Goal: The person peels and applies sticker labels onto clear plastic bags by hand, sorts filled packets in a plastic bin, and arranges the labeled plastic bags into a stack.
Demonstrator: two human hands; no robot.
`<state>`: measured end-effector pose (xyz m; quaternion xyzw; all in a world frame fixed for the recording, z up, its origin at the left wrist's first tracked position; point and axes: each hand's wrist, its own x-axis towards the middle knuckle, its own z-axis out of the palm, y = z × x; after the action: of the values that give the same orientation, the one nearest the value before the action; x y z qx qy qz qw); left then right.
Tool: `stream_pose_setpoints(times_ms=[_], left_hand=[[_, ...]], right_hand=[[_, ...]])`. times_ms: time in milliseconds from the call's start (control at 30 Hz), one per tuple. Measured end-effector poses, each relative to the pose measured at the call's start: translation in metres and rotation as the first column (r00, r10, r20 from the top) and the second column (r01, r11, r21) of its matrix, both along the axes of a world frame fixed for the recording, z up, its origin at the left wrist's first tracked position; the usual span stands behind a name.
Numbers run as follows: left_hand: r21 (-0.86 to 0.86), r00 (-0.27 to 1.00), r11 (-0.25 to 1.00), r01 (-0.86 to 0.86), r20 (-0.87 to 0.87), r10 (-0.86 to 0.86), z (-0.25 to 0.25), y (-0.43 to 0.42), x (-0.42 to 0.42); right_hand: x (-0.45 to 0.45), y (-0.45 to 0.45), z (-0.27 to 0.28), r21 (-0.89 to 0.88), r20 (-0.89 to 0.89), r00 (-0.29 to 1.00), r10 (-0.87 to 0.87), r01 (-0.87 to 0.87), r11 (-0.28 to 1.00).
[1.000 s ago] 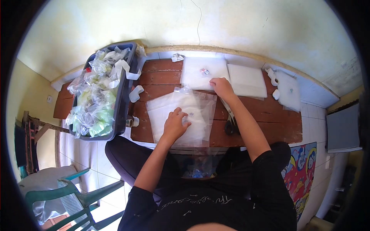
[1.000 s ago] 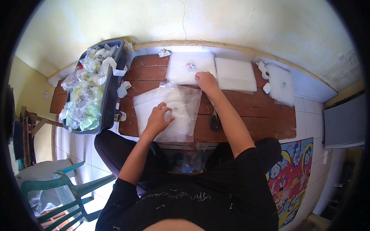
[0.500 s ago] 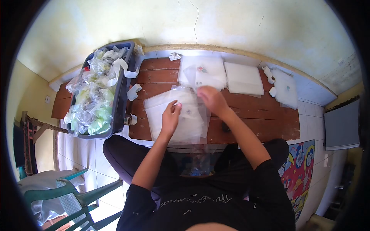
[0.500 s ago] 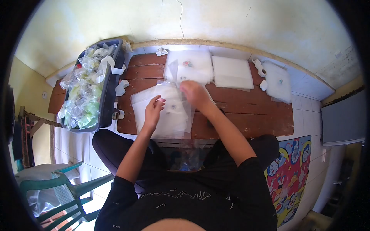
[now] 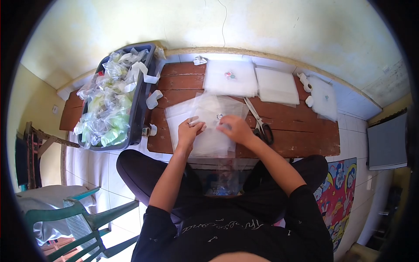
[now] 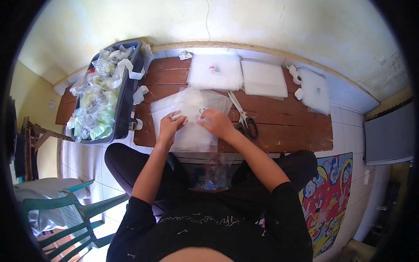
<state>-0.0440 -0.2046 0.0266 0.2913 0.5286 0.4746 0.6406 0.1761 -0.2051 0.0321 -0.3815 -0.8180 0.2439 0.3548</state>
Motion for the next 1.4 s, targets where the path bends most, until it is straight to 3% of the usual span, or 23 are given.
stream_pose_setpoints(times_ms=[67, 167, 300, 567, 600, 667, 800, 1000, 1067, 1100, 1133, 1167, 1200, 1267, 1300, 1367, 1400], left_hand=[[-0.004, 1.000, 1.000, -0.010, -0.019, 0.010, -0.003, -0.003, -0.002], [0.033, 0.999, 0.999, -0.033, -0.040, 0.035, -0.003, -0.002, -0.005], [0.067, 0.989, 0.997, -0.031, -0.141, 0.040, -0.004, -0.003, -0.008], [0.069, 0.982, 0.997, 0.033, -0.190, -0.019, -0.012, -0.005, -0.007], [0.073, 0.979, 0.996, 0.048, -0.199, -0.033, -0.012, -0.005, -0.007], [0.080, 0.977, 0.995, 0.061, -0.209, -0.043, -0.011, -0.005, -0.007], [0.046, 0.971, 0.996, 0.077, -0.229, -0.064, -0.008, -0.006, -0.007], [0.066, 0.992, 0.997, 0.032, -0.127, -0.024, -0.001, 0.000, 0.001], [0.071, 0.997, 0.997, 0.018, -0.081, -0.012, 0.008, 0.002, 0.006], [0.083, 0.999, 0.996, -0.026, 0.040, 0.022, 0.015, 0.004, 0.012], [0.089, 0.985, 0.994, -0.069, 0.162, 0.054, 0.023, 0.006, 0.016], [0.089, 0.986, 0.994, -0.063, 0.162, 0.048, 0.031, 0.007, 0.020], [0.100, 0.979, 0.993, -0.067, 0.199, 0.046, 0.039, 0.007, 0.023], [0.112, 0.971, 0.992, -0.058, 0.239, 0.030, 0.047, 0.009, 0.033], [0.126, 0.955, 0.990, -0.070, 0.294, 0.030, 0.050, 0.010, 0.037], [0.140, 0.937, 0.987, -0.078, 0.348, 0.025, 0.055, 0.011, 0.043], [0.120, 0.906, 0.989, -0.090, 0.422, 0.031, 0.059, 0.010, 0.047]], right_hand=[[0.009, 0.016, -0.005, -0.080, 0.008, 0.963, -0.268, 0.268, 0.960], [0.023, 0.033, -0.003, -0.192, 0.003, 0.936, -0.351, 0.345, 0.919], [0.029, 0.044, -0.002, -0.175, 0.058, 0.923, -0.381, 0.385, 0.906], [0.023, 0.076, -0.006, 0.131, 0.336, 0.790, -0.513, 0.500, 0.856], [0.023, 0.081, -0.007, 0.131, 0.335, 0.791, -0.511, 0.498, 0.857], [0.024, 0.091, -0.009, -0.046, 0.395, 0.805, -0.443, 0.499, 0.865], [0.028, 0.098, -0.022, -0.167, 0.296, 0.871, -0.393, 0.452, 0.876], [0.022, 0.058, -0.002, 0.079, 0.000, 0.875, -0.483, 0.482, 0.873], [0.026, 0.040, 0.008, -0.105, 0.018, 0.852, -0.523, 0.522, 0.846], [0.033, 0.033, 0.011, -0.104, 0.017, 0.850, -0.526, 0.525, 0.845], [0.043, 0.028, 0.015, -0.202, 0.133, 0.831, -0.540, 0.557, 0.806], [0.051, 0.024, 0.018, -0.292, 0.249, 0.804, -0.539, 0.593, 0.750], [0.055, 0.019, 0.026, -0.292, 0.250, 0.800, -0.546, 0.600, 0.745], [0.064, 0.011, 0.041, -0.733, 0.198, 0.847, -0.494, 0.463, 0.499], [0.067, 0.007, 0.041, -0.731, 0.199, 0.841, -0.504, 0.469, 0.495], [0.067, -0.003, 0.041, -0.901, 0.022, 0.867, -0.498, 0.232, 0.366], [0.066, -0.006, 0.039, -0.901, 0.020, 0.865, -0.502, 0.234, 0.366]])
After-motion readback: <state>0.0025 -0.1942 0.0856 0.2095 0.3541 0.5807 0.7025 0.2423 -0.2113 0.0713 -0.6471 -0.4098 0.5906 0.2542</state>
